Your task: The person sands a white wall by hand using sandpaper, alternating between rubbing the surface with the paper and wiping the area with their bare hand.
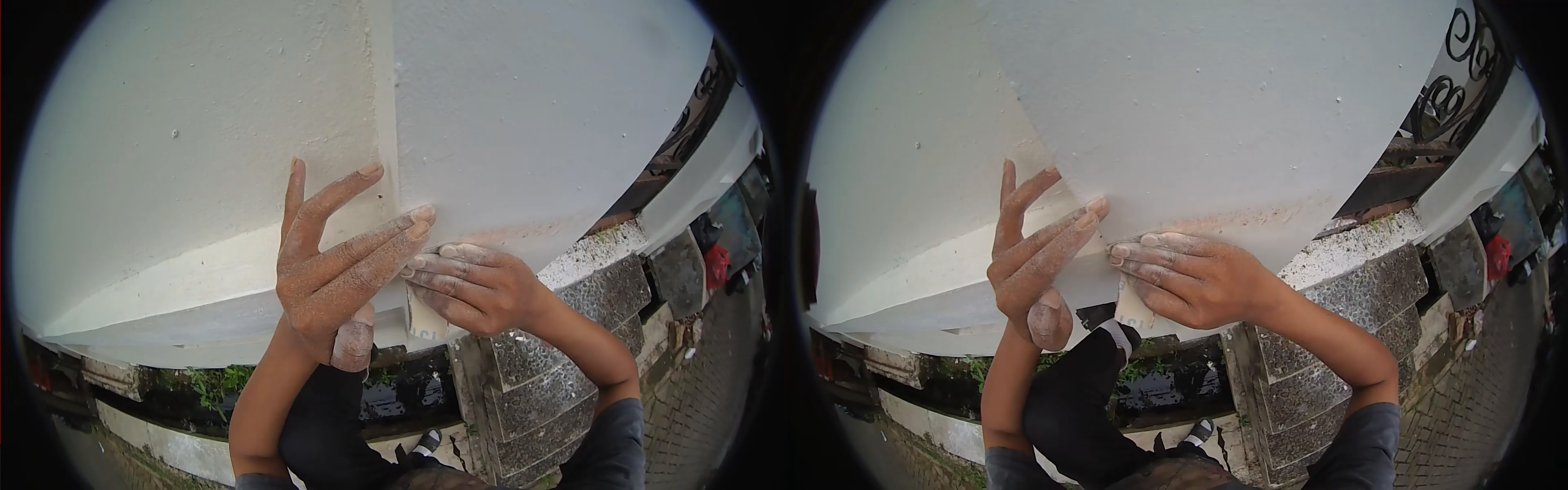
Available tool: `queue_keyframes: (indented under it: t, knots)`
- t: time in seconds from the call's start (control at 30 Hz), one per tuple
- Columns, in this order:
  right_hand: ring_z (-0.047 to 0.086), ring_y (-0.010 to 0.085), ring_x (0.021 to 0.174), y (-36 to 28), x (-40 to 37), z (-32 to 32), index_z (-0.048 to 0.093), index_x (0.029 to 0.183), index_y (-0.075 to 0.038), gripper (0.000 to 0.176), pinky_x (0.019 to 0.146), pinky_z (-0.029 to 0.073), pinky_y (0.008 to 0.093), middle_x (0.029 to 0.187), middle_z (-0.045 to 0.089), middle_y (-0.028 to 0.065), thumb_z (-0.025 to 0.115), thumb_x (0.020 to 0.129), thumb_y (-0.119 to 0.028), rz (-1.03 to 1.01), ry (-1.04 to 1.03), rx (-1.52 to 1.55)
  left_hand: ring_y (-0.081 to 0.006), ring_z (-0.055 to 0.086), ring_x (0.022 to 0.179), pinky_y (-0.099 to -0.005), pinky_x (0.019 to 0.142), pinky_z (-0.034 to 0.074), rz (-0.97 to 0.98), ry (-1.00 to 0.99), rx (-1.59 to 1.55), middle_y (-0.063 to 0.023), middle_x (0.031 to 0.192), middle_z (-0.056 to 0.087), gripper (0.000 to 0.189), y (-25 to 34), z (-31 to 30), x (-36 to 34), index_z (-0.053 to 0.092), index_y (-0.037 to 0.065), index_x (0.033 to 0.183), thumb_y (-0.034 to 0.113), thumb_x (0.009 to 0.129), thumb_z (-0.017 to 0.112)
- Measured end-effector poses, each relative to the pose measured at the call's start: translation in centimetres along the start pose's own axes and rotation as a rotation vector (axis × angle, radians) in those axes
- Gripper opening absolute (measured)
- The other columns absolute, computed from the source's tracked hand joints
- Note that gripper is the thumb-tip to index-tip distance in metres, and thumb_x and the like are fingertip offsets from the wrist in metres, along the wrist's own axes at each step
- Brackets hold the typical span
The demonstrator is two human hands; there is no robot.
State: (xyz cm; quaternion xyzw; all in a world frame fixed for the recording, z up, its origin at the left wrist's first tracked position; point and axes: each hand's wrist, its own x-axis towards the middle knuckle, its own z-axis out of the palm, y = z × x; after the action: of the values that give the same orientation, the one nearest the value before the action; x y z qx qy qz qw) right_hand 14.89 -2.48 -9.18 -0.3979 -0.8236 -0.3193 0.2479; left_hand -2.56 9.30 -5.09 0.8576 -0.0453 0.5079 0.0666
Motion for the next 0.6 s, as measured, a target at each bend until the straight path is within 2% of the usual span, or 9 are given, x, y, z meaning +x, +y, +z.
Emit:
queue_keyframes:
  t: [0.03,0.13,0.23,0.37,0.4,0.53,0.6]
  knots:
    - [0.063,0.0157,0.100,0.8,-1.7,-0.5,0.062,0.082,-0.010,0.006,0.092,0.050,0.0330,0.112,0.065,0.0054,0.061,0.077,-0.015,-0.006,-0.018,0.012,-0.0422,0.053,0.112,-0.0674,0.103,0.015,-0.007,-0.015,0.009,-0.0106,0.094,0.070,0.059,0.1,-0.1,0.0,0.068,0.006,0.101,0.044,0.095,0.023]
    - [0.062,0.0173,0.102,1.8,-2.9,-0.9,0.061,0.083,-0.009,0.008,0.093,0.049,0.0336,0.115,0.063,0.0078,0.061,0.078,-0.016,-0.028,-0.021,0.008,-0.0360,0.053,0.116,-0.0640,0.108,0.008,-0.013,0.005,0.008,-0.0048,0.099,0.070,0.043,-0.1,0.2,-0.4,0.070,0.012,0.102,0.026,0.076,0.040]
    - [0.065,0.0189,0.097,-0.6,1.7,1.1,0.063,0.082,-0.010,0.006,0.080,0.052,0.0332,0.106,0.067,0.0077,0.059,0.079,-0.013,-0.030,0.070,0.055,-0.0354,0.053,0.117,-0.0641,0.108,0.007,0.001,0.014,0.018,-0.0041,0.101,0.070,0.043,-0.2,0.2,-0.3,0.070,0.013,0.102,0.025,0.074,0.041]
    - [0.065,0.0165,0.098,1.4,-0.4,-1.3,0.064,0.080,-0.011,0.006,0.085,0.050,0.0339,0.106,0.067,0.0039,0.062,0.077,-0.015,-0.065,-0.033,-0.004,-0.0349,0.053,0.117,-0.0644,0.108,0.007,-0.017,0.009,-0.026,-0.0037,0.102,0.070,0.044,-0.4,0.0,-0.4,0.070,0.013,0.103,0.025,0.070,0.043]
    - [0.063,0.0166,0.102,1.9,-1.3,-2.5,0.062,0.085,-0.011,0.009,0.091,0.050,0.0333,0.110,0.065,0.0058,0.063,0.078,-0.016,-0.052,-0.094,-0.062,-0.0348,0.052,0.117,-0.0644,0.108,0.007,-0.034,-0.003,-0.036,-0.0037,0.102,0.070,0.044,-0.2,-0.1,-0.4,0.070,0.013,0.103,0.025,0.070,0.043]
    - [0.062,0.0162,0.104,0.8,-0.1,-0.5,0.062,0.084,-0.012,0.007,0.091,0.050,0.0330,0.113,0.064,0.0050,0.061,0.079,-0.017,-0.039,-0.013,-0.035,-0.0347,0.052,0.119,-0.0644,0.108,0.007,-0.026,-0.012,-0.021,-0.0036,0.103,0.069,0.043,-0.3,0.1,-0.4,0.070,0.014,0.104,0.027,0.073,0.044]
    - [0.061,0.0158,0.105,0.2,1.3,-0.5,0.062,0.084,-0.012,0.007,0.091,0.050,0.0331,0.114,0.064,0.0048,0.060,0.080,-0.018,-0.041,-0.049,0.006,-0.0349,0.051,0.118,-0.0646,0.108,0.007,-0.009,0.002,-0.016,-0.0036,0.103,0.069,0.042,-0.3,0.2,-0.3,0.070,0.014,0.104,0.029,0.075,0.043]
